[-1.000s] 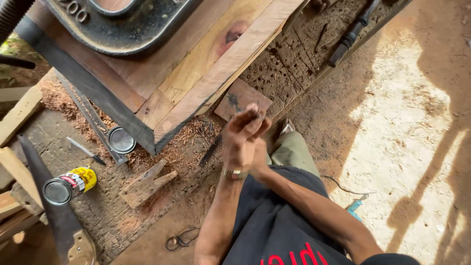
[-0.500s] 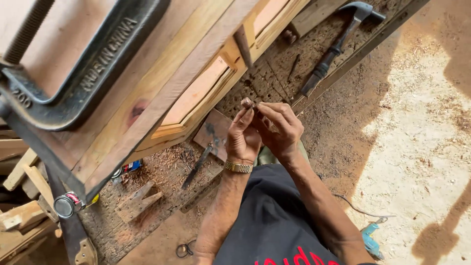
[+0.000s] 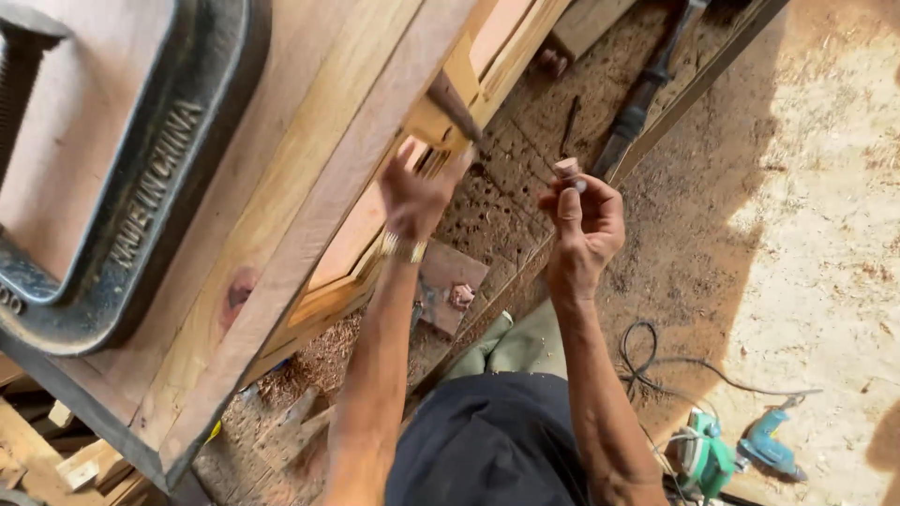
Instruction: The person scoops adhesive from a can with a small stick and spreads it onto the joint edges of wooden frame pieces, then fits the pieces together and taps them with a hammer to seat the joints of a wooden frame assembly.
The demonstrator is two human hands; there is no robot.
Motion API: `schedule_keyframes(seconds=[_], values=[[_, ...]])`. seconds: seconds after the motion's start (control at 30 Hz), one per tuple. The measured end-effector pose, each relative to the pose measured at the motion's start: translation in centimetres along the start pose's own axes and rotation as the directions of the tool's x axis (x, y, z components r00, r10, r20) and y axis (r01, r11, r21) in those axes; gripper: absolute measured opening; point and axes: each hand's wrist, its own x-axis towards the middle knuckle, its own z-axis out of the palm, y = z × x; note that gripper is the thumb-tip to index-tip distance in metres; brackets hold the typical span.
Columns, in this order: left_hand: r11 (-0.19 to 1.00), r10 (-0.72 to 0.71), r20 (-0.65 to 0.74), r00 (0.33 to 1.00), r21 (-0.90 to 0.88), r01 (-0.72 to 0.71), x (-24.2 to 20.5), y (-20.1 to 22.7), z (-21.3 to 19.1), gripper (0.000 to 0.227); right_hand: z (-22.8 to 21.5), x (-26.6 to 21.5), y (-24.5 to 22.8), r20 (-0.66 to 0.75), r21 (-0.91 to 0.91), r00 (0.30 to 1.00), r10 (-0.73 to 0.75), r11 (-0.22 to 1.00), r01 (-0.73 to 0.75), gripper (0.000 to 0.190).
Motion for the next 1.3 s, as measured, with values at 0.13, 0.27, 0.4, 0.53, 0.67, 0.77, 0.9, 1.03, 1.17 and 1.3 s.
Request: schedule_keyframes(seconds=[0.13, 0.27, 0.4, 0.53, 0.67, 0.77, 0.9, 1.03, 1.17, 1.3], values=[[0.851, 0.241, -0.046, 0.969, 0.49, -0.189, 5.4, -2.7, 0.5, 0.043, -0.4, -2.3, 1.1, -0.096, 0.139, 0.995, 0.004, 0.99, 0.01, 0.02], [0.761, 0.285, -0.034, 0.958, 0.616, -0.204, 6.7, -5.1, -0.1, 0.036, -0.6, -3.9, 1.2, -0.141, 0.188, 0.988, 0.059, 0.982, -0.031, 0.022], [0.729, 0.405, 0.172, 0.898, 0.531, -0.431, 7.3, -3.0, -1.1, 0.036, 0.5, -0.3, 2.7, -0.189, 0.279, 0.981, 0.053, 0.96, 0.002, 0.025], [0.714, 0.183, 0.284, 0.941, 0.619, -0.326, 8.2, -3.0, -1.8, 0.031, 4.8, 6.3, 2.6, -0.272, 0.265, 0.962, -0.038, 0.958, 0.113, 0.031], [0.718, 0.17, 0.338, 0.926, 0.601, -0.351, 9.2, -4.5, -2.4, 0.03, 10.4, 11.7, 2.6, -0.327, 0.428, 0.944, 0.049, 0.898, 0.101, 0.031], [0.735, 0.205, 0.374, 0.904, 0.552, -0.395, 11.3, -4.8, -2.2, 0.029, 13.5, 13.5, 2.4, -0.327, 0.457, 0.941, 0.082, 0.886, 0.082, 0.031], [0.755, 0.208, 0.41, 0.888, 0.511, -0.412, 13.2, -8.1, -3.7, 0.028, 14.9, 14.3, 5.1, -0.303, 0.28, 0.953, -0.02, 0.954, 0.109, 0.031], [0.775, 0.226, 0.436, 0.871, 0.462, -0.432, 11.3, -8.9, -4.9, 0.027, 14.0, 14.4, 5.6, -0.158, -0.006, 0.985, -0.074, 0.997, 0.074, 0.034], [0.79, 0.243, 0.472, 0.848, 0.411, -0.455, 10.7, -8.6, -3.6, 0.027, 9.9, 14.0, 5.1, -0.189, 0.05, 0.982, 0.003, 0.999, 0.007, 0.04], [0.801, 0.226, 0.497, 0.838, 0.394, -0.45, 9.5, -8.7, -3.2, 0.027, 3.9, 14.4, 3.0, -0.091, 0.095, 0.994, 0.053, 0.994, -0.044, 0.043]])
